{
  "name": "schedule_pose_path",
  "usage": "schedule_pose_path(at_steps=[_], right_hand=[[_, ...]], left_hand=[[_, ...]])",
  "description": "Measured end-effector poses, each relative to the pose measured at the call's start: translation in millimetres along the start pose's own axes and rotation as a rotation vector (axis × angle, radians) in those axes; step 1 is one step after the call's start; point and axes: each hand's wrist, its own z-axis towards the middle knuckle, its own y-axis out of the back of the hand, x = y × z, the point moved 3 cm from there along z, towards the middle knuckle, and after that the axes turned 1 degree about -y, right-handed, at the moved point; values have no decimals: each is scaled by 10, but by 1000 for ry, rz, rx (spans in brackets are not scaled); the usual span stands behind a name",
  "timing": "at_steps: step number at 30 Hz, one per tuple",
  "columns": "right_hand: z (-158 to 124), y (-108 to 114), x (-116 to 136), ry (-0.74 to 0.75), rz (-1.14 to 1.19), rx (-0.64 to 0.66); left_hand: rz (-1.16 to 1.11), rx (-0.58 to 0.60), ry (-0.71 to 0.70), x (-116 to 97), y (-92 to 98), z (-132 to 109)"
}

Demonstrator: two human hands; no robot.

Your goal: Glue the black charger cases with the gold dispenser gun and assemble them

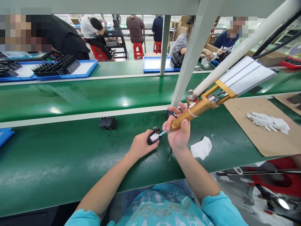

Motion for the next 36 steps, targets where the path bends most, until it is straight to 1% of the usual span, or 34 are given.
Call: schedule_pose_path(at_steps=[8, 12, 15, 19, 25, 28, 31, 33, 36], right_hand=[[-65, -191, -22, -22, -12, 15], [-102, -238, -26, -37, -15, 35], [-100, -242, -19, -19, 11, 46], [-83, -239, 0, 3, 82, 61], [-72, -210, -15, -43, 35, 35], [-56, -184, -29, -24, 56, 44], [-36, -155, -36, -11, 72, 53], [-21, -127, -30, -1, 79, 51], [5, -62, -11, 24, 88, 40]], left_hand=[[9, 12, -58, -53, -44, -31], [-48, -56, -93, -90, -20, -49], [-62, -118, -137, -109, 13, -57], [-49, -134, -155, -108, 25, -61], [-19, -68, -87, -48, -14, -39], [-3, -84, -57, -40, 14, -18], [-51, -79, -40, -41, 52, 5], [-71, -31, -21, -15, 57, 25], [-27, 90, 27, 83, 38, 57]])
